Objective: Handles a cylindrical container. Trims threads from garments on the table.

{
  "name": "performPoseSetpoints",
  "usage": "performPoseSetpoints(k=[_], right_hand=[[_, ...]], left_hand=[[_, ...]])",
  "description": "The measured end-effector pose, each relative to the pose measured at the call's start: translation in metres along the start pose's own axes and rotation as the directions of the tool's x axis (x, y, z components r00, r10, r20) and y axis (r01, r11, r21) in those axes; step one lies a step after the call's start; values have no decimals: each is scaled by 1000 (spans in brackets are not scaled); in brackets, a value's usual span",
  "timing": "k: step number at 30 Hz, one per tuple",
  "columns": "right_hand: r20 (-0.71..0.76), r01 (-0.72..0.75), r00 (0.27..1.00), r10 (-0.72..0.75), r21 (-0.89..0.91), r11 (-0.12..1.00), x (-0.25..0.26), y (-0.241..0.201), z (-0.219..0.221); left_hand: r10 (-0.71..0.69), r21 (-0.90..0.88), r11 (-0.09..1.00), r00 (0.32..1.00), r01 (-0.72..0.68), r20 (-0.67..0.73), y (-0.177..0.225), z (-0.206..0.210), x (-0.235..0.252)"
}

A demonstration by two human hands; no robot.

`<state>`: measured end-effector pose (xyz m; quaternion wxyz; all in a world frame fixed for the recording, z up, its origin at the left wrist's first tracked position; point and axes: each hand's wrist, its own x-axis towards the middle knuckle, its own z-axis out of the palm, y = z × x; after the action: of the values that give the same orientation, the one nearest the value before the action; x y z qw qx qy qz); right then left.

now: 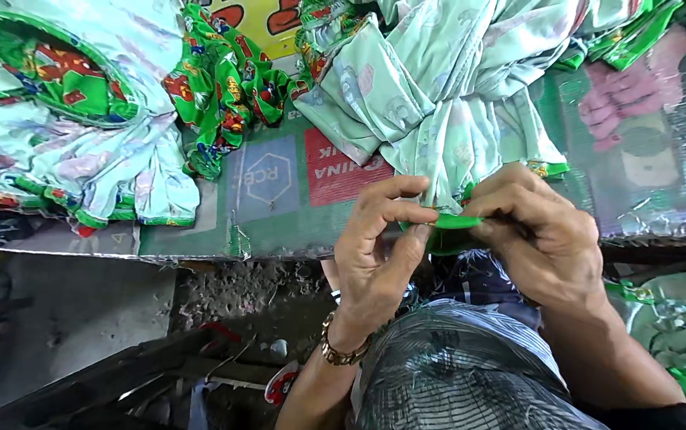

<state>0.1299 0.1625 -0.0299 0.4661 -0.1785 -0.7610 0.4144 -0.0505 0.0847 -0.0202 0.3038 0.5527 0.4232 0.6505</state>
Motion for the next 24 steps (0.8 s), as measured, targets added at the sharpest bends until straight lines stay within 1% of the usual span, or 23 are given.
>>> performPoseSetpoints(k=[2,4,7,9,11,14,17,18,20,22,24], right_hand=[[35,-39,999,36,80,996,5,0,-6],[55,-71,996,66,91,993,9,-1,-10],[51,-83,995,88,-93,992,10,-3,-11],[43,-82,995,93,-198,977,10,-3,-9],[17,-57,998,63,-225,973,9,-3,-9],[-33,76,996,-84,-207,975,7,-2,-6],[-63,201,969,-239,-362,910,7,-2,2],[-64,224,961,-270,-394,891,8,-2,3],[-64,231,960,-271,-358,905,9,-1,1],[-68,193,975,-213,-221,956,8,-1,-2],[-50,150,987,-156,-108,983,9,0,-5]], left_hand=[[-5,-39,999,997,8,71,3,-5,6],[-98,-138,984,989,113,110,6,-8,10],[-277,-275,912,952,304,131,12,-8,15],[-337,-292,888,934,356,117,14,-4,16],[-333,-249,904,937,348,101,16,1,16],[-276,-110,953,959,282,70,18,9,18],[-225,24,974,973,224,52,20,15,19],[-221,59,974,974,218,54,20,16,20],[-228,100,970,973,223,41,21,18,21],[-216,112,971,976,210,36,21,17,21],[-188,149,973,980,177,60,21,16,22]])
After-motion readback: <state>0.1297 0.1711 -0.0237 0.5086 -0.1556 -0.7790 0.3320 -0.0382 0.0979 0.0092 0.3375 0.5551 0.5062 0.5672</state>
